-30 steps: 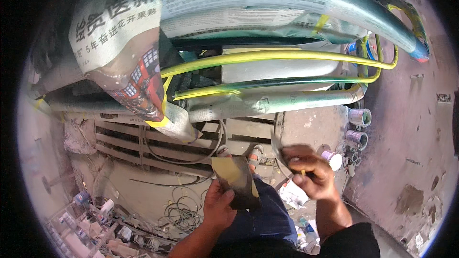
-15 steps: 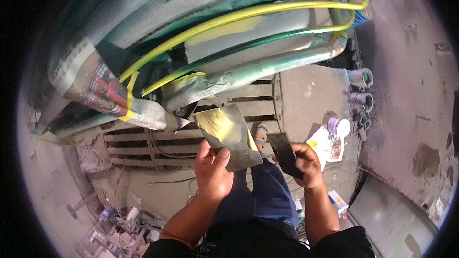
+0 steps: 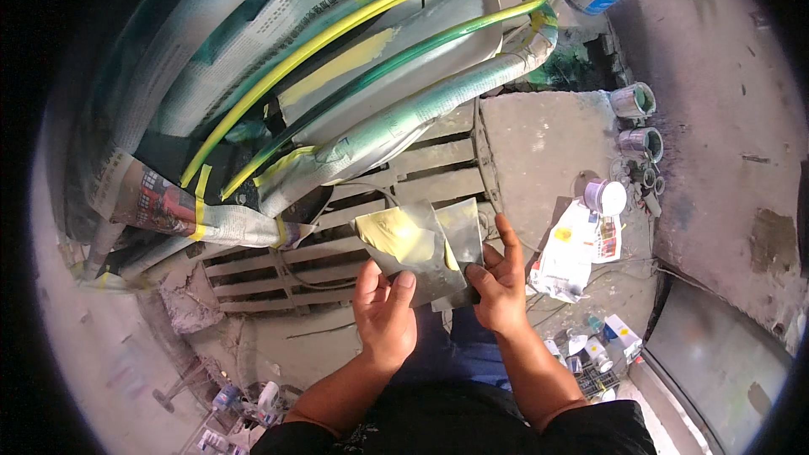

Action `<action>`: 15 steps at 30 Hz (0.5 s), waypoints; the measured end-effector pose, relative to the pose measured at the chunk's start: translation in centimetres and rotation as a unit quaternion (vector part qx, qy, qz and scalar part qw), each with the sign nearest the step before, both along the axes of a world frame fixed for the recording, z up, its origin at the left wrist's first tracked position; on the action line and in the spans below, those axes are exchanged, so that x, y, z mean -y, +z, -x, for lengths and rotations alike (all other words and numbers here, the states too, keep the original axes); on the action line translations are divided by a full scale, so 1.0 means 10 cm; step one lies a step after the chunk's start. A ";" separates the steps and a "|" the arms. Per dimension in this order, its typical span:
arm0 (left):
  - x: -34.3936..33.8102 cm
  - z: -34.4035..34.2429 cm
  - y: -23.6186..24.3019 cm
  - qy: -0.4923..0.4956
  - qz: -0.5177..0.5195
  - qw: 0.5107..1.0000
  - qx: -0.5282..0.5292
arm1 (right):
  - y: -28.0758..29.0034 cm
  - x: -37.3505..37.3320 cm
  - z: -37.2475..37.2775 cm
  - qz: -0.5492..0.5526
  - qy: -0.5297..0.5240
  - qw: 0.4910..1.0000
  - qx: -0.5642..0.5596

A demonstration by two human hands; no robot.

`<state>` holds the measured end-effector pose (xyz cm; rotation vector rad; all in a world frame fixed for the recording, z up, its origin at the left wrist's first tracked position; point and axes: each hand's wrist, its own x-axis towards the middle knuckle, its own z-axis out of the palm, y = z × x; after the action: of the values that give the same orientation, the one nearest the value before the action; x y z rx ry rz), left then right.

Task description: The person applies a yellow body filler to a car door using a metal putty knife and then smooths it with a yellow sponge. The door is masked with newspaper and tape. The person repeatedly scoops filler onto the knife and spreads it over the door surface.

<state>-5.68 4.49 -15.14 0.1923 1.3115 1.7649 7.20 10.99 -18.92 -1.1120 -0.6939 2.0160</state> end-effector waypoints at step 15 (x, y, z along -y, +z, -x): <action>-0.30 -0.50 0.08 -0.027 0.033 0.998 -0.037 | 0.09 -0.33 -0.51 -0.031 0.030 0.999 0.004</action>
<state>-0.68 7.51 -14.33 0.2551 1.4030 1.6797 12.31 14.27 -18.01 -1.0753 -0.7982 2.0272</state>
